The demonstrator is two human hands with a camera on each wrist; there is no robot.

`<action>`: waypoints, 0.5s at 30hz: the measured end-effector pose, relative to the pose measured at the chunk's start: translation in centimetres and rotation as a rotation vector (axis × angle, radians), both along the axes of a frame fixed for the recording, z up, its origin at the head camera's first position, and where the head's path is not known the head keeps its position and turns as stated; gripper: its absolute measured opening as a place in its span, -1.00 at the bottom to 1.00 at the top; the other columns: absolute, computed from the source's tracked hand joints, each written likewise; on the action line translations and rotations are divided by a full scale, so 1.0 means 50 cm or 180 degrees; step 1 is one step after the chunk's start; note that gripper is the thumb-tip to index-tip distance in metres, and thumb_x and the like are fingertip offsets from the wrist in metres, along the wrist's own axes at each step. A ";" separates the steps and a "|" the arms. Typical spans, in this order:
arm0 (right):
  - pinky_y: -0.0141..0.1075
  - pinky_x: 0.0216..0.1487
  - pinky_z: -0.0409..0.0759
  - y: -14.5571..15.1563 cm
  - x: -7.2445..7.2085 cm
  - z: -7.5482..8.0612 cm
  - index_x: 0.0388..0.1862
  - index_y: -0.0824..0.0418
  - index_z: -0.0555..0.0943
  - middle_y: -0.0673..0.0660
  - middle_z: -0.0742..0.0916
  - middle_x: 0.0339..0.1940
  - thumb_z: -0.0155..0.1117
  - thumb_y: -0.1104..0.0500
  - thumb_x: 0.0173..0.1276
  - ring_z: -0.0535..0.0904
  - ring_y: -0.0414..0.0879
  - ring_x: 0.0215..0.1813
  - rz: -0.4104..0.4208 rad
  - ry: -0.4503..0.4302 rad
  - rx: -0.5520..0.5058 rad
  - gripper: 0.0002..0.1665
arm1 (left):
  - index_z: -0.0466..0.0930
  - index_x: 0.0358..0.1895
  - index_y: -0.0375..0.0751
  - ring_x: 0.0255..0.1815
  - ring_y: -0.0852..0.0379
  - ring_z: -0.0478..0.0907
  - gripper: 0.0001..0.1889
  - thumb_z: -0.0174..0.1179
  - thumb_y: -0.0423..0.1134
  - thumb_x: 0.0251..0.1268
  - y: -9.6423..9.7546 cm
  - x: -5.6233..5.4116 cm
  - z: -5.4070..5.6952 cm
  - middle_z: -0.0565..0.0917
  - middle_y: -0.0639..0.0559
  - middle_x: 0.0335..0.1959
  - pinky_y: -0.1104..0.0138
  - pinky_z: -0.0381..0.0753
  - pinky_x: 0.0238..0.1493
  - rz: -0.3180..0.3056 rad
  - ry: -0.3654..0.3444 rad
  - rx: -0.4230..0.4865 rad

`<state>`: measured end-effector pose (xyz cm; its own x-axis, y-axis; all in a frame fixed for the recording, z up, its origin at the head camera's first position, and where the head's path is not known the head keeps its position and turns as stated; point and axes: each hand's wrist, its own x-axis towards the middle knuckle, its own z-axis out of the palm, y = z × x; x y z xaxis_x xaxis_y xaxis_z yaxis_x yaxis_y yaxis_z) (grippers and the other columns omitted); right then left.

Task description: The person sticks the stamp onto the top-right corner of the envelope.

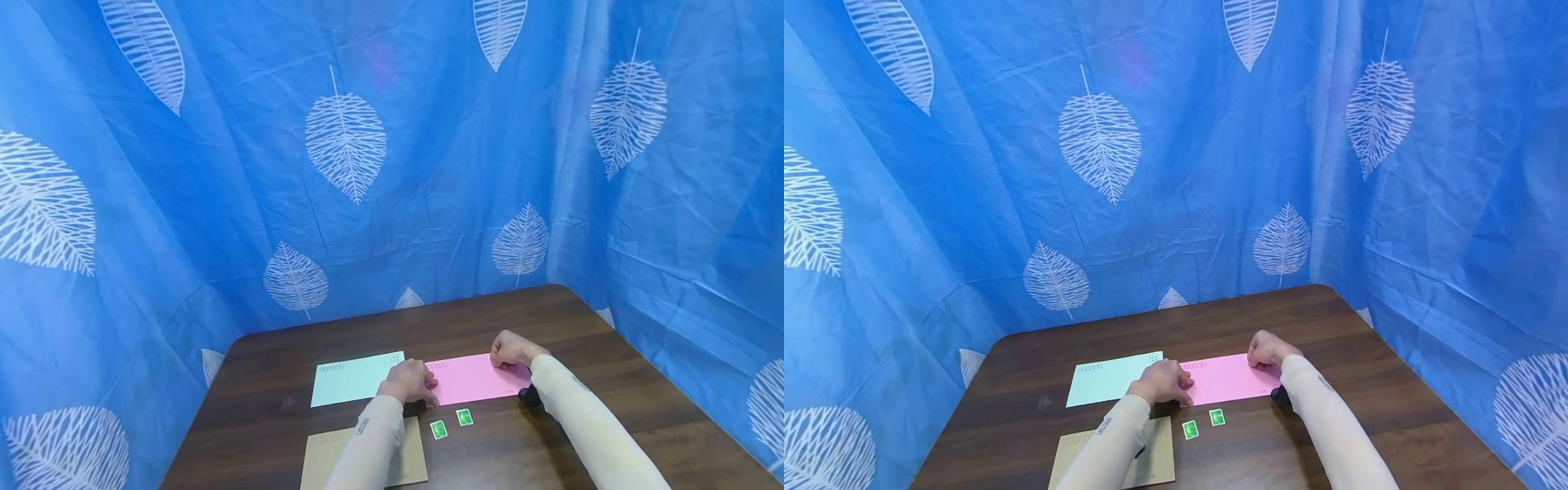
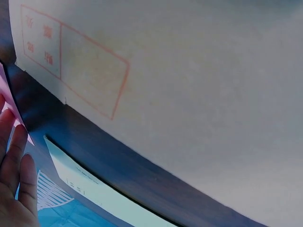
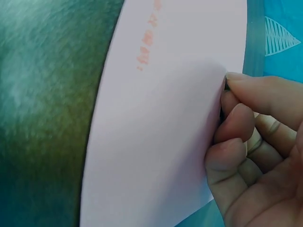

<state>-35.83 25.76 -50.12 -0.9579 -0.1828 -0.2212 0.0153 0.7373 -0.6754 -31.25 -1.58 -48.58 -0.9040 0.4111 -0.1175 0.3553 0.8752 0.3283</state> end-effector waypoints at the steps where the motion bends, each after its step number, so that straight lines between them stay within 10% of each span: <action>1: -0.40 -0.49 0.39 0.000 -0.001 0.000 -0.65 0.21 0.57 0.01 0.54 -0.71 0.34 0.39 0.14 0.43 -0.16 -0.59 -0.0004 0.0004 0.0005 -0.77 | 0.84 -0.17 0.00 -0.46 0.28 0.48 -0.66 0.58 0.00 -0.06 0.000 0.000 0.001 0.81 0.17 -0.31 0.40 0.53 -0.38 0.0011 -0.0013 0.0007; 15: -0.39 -0.46 0.42 0.009 -0.002 -0.003 -0.58 0.27 0.62 -0.02 0.59 -0.67 0.46 0.37 0.12 0.46 -0.17 -0.52 0.0071 0.0314 0.0053 -0.82 | 0.84 -0.17 -0.01 -0.47 0.28 0.47 -0.65 0.59 -0.01 -0.06 0.001 0.000 -0.006 0.81 0.17 -0.31 0.42 0.52 -0.39 0.0008 -0.0001 0.0042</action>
<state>-35.95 26.24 -50.28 -0.9710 -0.2013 -0.1290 -0.0673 0.7478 -0.6605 -31.25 -1.55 -48.89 -0.9050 0.4103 -0.1126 0.3530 0.8717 0.3398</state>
